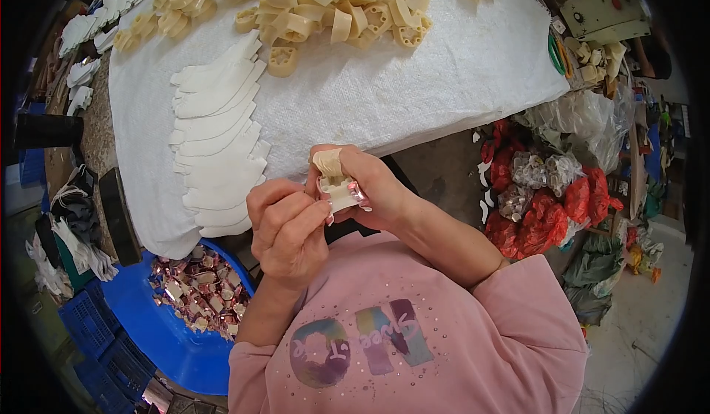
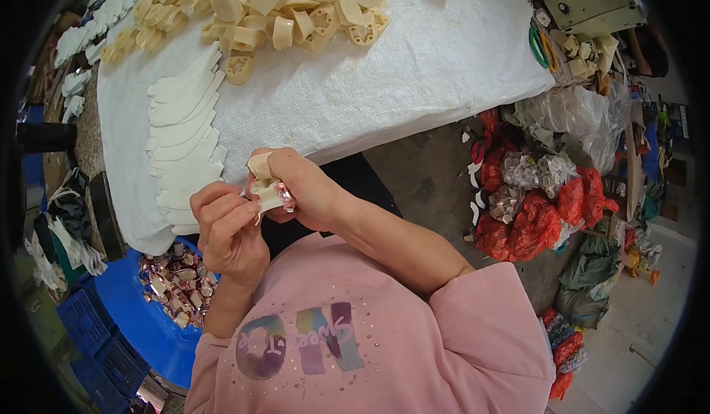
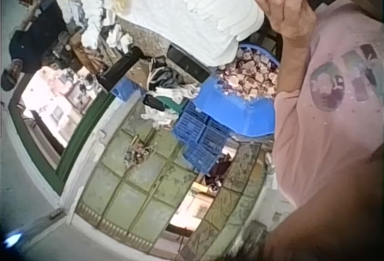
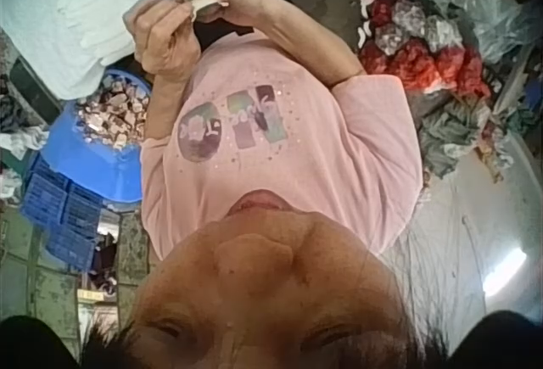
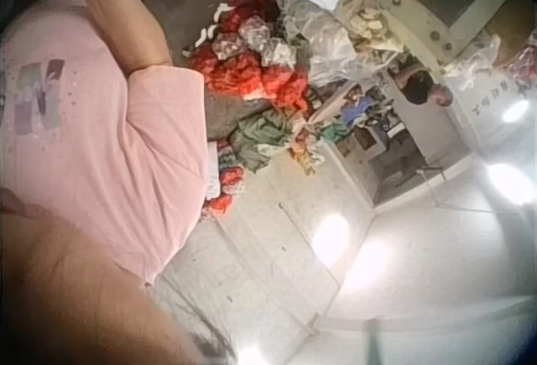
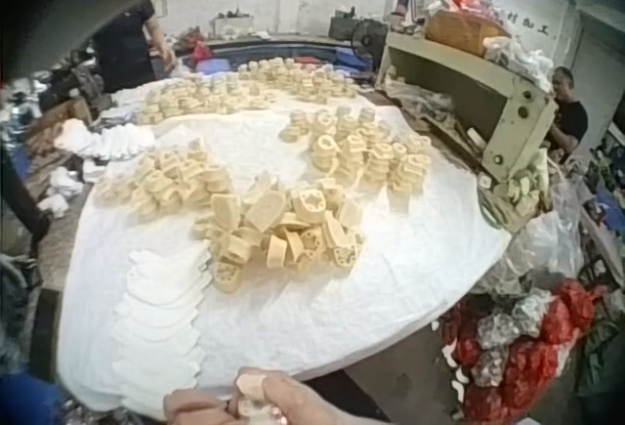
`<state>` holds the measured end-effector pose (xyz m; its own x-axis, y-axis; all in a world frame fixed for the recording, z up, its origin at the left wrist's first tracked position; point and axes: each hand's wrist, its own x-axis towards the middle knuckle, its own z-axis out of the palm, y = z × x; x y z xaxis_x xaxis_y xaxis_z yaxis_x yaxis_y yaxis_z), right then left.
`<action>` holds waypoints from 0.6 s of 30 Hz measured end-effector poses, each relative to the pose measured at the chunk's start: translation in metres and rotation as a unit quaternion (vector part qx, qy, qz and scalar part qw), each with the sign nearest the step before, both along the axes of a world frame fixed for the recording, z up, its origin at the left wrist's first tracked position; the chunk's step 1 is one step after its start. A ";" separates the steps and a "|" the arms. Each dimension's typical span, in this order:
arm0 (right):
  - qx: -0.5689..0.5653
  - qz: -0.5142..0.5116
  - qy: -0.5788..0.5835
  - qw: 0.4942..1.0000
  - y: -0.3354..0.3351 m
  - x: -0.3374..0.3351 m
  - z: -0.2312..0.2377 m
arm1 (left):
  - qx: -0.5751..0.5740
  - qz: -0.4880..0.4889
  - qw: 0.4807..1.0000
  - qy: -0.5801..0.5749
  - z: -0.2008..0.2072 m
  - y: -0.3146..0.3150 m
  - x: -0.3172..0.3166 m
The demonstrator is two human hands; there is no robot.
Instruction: Manually assembling shoe components by pressing white support pieces into cream plastic shells.
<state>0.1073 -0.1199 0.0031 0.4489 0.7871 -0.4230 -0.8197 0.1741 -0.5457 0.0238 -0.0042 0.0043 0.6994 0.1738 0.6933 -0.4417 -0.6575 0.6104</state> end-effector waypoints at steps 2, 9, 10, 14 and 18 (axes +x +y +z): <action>0.009 0.013 0.025 1.000 -0.001 0.001 0.001 | -0.003 0.002 1.000 -0.005 -0.002 0.000 0.002; 0.052 0.021 0.075 0.996 0.002 -0.001 -0.005 | -0.001 0.010 1.000 0.014 -0.002 0.004 0.004; 0.030 0.010 0.076 0.997 0.006 -0.002 -0.004 | 0.001 0.017 1.000 0.013 -0.002 0.005 0.005; -0.027 -0.006 0.124 0.992 0.019 -0.012 -0.002 | -0.038 0.001 0.999 0.014 -0.005 0.009 0.006; -0.079 0.081 -0.255 0.960 0.029 -0.005 0.004 | -0.046 0.014 0.998 0.050 0.000 0.035 -0.018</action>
